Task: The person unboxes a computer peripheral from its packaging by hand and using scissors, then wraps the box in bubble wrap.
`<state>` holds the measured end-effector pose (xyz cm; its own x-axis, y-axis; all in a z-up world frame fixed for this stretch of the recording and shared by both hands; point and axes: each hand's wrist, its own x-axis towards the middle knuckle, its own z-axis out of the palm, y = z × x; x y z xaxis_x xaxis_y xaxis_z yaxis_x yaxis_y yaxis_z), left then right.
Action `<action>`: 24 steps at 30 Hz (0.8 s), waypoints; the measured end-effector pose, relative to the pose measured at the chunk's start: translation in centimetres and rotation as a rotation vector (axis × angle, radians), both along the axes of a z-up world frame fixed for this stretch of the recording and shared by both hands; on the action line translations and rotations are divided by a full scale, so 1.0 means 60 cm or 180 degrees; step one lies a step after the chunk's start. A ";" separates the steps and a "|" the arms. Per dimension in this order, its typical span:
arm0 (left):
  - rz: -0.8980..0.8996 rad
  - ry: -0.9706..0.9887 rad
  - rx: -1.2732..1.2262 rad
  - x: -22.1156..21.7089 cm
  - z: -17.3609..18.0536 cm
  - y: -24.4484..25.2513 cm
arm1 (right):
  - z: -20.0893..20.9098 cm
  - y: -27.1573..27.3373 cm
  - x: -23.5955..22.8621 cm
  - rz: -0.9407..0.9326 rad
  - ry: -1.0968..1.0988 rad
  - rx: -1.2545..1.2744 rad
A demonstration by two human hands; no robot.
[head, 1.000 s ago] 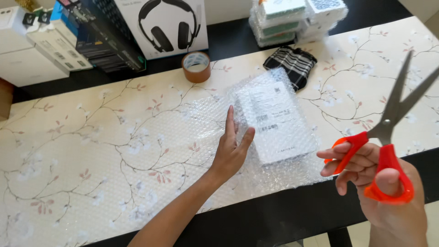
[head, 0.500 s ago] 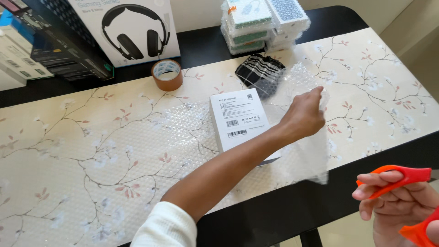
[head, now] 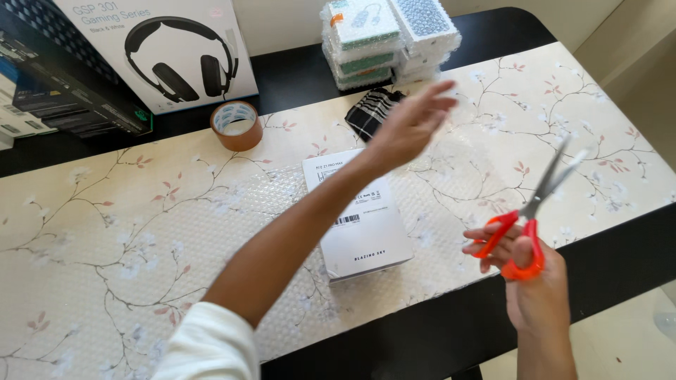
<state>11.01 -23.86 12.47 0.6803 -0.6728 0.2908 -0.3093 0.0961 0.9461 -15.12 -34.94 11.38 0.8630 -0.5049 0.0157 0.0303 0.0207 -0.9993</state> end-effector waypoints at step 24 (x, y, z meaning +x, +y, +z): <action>0.1938 0.0414 0.0205 -0.095 -0.048 0.290 | 0.020 0.164 0.304 0.0761 0.0268 -0.0952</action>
<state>5.28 -6.48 9.61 0.9743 -0.1666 0.1515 -0.1725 -0.1196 0.9777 3.11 -25.07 12.61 0.9604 -0.2731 0.0559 -0.0224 -0.2754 -0.9611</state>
